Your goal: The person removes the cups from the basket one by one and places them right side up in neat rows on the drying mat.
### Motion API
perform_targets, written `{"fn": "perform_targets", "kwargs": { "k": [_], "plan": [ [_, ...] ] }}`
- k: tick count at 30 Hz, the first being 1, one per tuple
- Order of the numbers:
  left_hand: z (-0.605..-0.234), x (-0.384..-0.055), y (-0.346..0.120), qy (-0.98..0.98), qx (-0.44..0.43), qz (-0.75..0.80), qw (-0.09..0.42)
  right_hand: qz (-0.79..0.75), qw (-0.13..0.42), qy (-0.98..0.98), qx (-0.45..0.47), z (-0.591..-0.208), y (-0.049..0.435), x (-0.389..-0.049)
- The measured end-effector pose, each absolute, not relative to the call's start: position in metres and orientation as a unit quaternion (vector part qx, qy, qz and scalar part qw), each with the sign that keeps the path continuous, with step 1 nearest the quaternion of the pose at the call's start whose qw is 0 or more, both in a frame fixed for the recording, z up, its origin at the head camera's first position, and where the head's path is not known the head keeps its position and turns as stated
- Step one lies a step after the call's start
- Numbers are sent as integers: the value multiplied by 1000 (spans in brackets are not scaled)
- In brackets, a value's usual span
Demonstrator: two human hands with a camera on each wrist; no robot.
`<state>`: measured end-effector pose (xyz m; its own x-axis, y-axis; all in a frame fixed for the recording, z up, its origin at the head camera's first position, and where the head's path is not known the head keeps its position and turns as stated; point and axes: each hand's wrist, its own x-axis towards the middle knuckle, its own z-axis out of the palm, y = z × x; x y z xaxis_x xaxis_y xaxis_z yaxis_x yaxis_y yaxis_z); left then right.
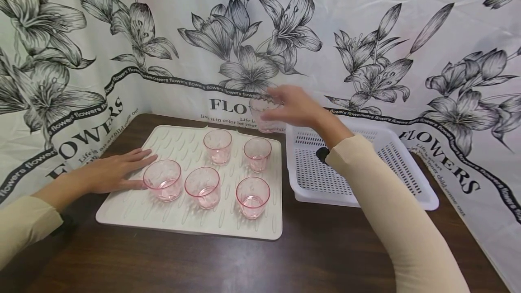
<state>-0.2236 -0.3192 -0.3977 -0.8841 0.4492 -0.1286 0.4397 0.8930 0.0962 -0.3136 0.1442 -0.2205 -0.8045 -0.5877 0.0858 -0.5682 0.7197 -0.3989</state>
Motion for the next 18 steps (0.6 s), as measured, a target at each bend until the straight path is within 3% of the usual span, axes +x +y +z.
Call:
{"fn": "perform_targets", "kwargs": {
  "k": [18],
  "plan": [
    [-398,-225,-321,969,229,35,80,-194,46,895,-399,-231,48,-308]
  ]
}}
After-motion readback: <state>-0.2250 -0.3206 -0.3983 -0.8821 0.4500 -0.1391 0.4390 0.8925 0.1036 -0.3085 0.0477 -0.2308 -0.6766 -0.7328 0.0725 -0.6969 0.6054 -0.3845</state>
